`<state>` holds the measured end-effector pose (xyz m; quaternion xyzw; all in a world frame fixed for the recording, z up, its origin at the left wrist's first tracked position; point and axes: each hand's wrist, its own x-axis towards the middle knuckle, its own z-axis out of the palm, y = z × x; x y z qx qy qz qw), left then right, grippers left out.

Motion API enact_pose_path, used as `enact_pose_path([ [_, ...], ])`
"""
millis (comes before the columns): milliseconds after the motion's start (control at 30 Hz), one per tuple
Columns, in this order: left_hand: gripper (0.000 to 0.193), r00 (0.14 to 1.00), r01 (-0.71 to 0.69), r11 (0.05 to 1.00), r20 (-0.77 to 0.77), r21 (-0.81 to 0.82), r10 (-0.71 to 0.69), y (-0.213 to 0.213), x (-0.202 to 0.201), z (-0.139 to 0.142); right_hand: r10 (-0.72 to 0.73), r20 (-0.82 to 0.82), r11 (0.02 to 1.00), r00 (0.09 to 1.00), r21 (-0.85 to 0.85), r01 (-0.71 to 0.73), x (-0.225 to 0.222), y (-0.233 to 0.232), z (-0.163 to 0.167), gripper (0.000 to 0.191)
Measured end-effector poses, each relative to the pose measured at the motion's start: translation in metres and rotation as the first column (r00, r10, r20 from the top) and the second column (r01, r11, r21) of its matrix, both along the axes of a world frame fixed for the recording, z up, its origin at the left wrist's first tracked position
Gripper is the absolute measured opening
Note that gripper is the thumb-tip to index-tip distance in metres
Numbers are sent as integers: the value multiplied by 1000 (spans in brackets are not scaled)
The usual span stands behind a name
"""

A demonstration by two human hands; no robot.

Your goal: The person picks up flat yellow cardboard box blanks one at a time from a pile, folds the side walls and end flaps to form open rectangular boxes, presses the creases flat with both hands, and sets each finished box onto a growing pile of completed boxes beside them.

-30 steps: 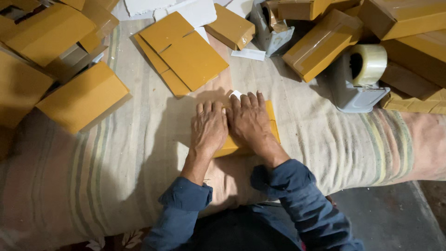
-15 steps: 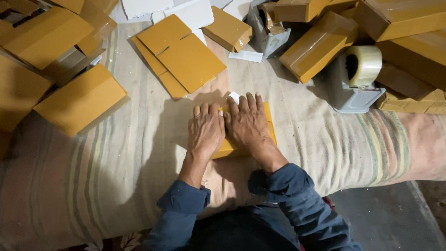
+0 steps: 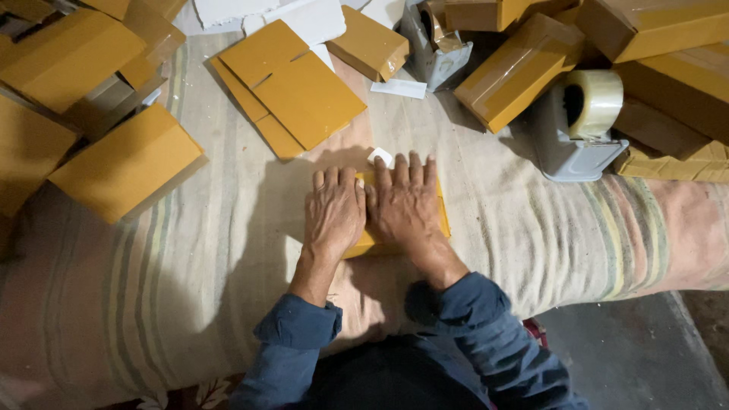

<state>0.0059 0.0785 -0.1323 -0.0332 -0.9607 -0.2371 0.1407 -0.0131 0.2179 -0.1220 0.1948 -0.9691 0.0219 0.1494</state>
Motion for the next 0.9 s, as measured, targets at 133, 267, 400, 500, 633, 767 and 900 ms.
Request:
enact_pose_path([
  [133,23,999,22,1000,-34,10,-22,0,15,0,37,22,999,999,-18,-37,16,2,0,58],
  [267,25,999,46,999,-20,20,-45,-1,14,-5,38,40,998,998,-60,-35,17,14,0,56],
  [400,29,997,77,997,9,1,-77,-4,1,-6,7,1,999,1000,-41,-7,8,18,3,53],
  [500,35,996,88,996,-19,-11,-88,-3,-8,-1,-9,47,997,999,-75,12,2,18,10,48],
  [633,47,994,79,996,82,-28,-77,0,-13,5,-10,-22,998,1000,-62,8,-2,16,18,44],
  [767,45,998,34,997,54,-68,-31,2,-16,5,-21,-56,999,998,-41,19,-5,12,22,41],
  [900,40,996,-71,969,-75,-235,55,7,-13,1,19,-48,997,999,-76,-22,-3,13,18,36],
])
